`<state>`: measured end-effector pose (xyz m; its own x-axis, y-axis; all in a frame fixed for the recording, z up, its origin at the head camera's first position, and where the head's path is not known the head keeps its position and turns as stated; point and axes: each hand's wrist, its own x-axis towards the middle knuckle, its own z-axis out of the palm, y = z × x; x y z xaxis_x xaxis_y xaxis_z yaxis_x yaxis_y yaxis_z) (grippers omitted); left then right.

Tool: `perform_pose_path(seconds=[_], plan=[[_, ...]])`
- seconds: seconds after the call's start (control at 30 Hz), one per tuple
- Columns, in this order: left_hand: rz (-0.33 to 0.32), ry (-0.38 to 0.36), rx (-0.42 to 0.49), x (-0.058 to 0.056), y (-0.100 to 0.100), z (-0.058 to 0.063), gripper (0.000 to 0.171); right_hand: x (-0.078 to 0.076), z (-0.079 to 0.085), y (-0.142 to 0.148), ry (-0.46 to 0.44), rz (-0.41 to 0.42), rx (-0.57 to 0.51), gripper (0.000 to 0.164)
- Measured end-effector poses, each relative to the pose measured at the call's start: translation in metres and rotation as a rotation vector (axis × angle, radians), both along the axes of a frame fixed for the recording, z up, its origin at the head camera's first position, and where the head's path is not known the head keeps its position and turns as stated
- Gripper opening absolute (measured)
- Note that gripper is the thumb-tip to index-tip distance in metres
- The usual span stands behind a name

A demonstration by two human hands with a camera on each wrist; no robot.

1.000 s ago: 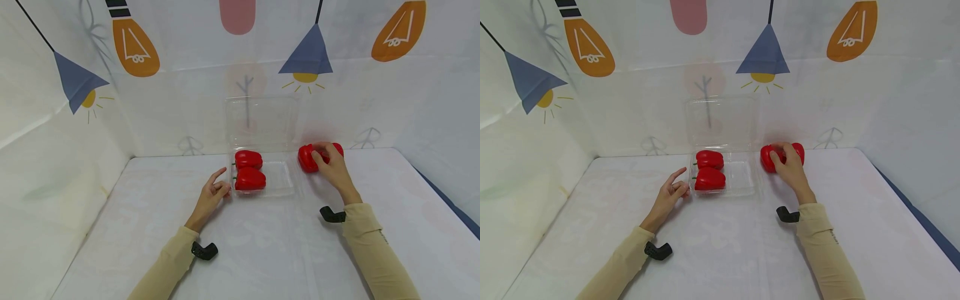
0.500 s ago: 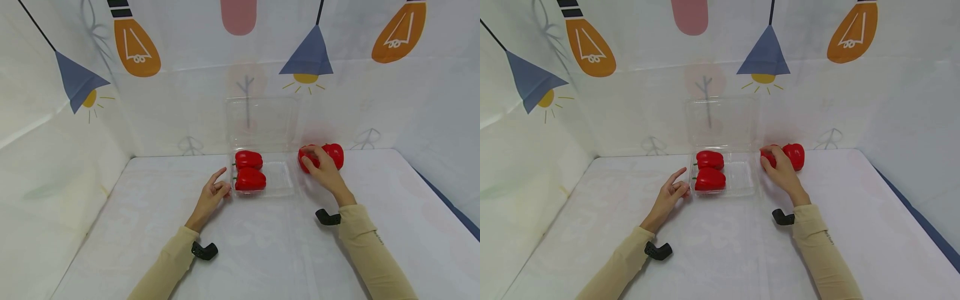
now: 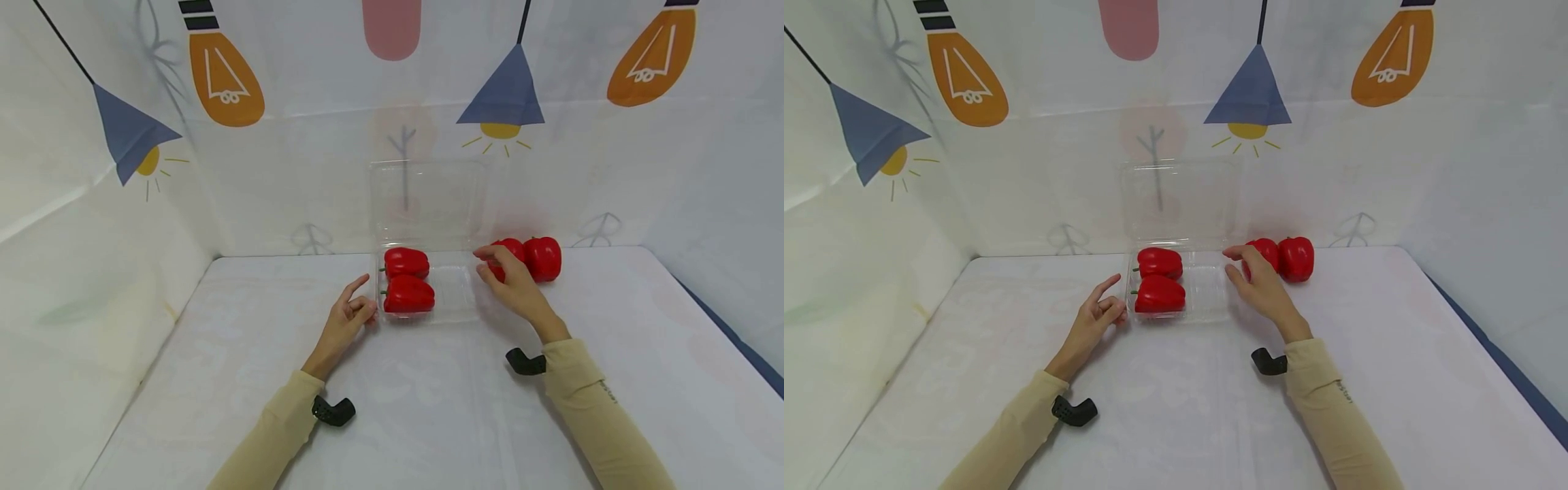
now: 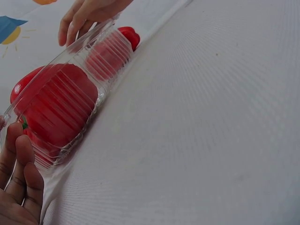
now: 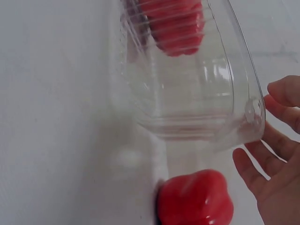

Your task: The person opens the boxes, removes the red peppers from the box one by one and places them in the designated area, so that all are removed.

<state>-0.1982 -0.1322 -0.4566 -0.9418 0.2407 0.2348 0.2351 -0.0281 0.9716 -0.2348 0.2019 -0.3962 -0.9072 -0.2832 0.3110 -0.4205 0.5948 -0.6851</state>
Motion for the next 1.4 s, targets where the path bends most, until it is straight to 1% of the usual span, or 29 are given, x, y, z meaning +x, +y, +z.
perform_pose_path(seconds=[0.2, 0.4, 0.6, 0.7, 0.87, 1.17, 1.4], plan=[[-0.005, 0.001, 0.002, 0.000, 0.000, 0.000, 0.062, 0.003, 0.000, -0.009, -0.043, 0.050, 0.002, 0.043], [0.000, -0.004, 0.002, -0.001, 0.000, 0.000, 0.062, 0.004, -0.003, -0.017, -0.025, 0.099, 0.028, 0.043], [-0.009, -0.009, 0.002, -0.002, 0.000, -0.002, 0.062, 0.006, -0.007, -0.026, -0.040, 0.136, 0.039, 0.044], [-0.012, -0.007, 0.004, -0.002, 0.000, -0.002, 0.062, 0.007, -0.009, -0.031, -0.044, 0.141, 0.060, 0.044], [-0.008, -0.011, -0.006, -0.002, -0.001, -0.002, 0.062, 0.008, -0.010, -0.037, -0.027, 0.150, 0.079, 0.042], [-0.010, -0.004, -0.005, -0.002, 0.000, -0.002, 0.061, 0.014, -0.010, -0.050, 0.000, 0.172, 0.106, 0.042], [-0.006, -0.008, -0.023, -0.002, -0.001, -0.002, 0.061, 0.016, -0.011, -0.060, 0.027, 0.186, 0.097, 0.045]])
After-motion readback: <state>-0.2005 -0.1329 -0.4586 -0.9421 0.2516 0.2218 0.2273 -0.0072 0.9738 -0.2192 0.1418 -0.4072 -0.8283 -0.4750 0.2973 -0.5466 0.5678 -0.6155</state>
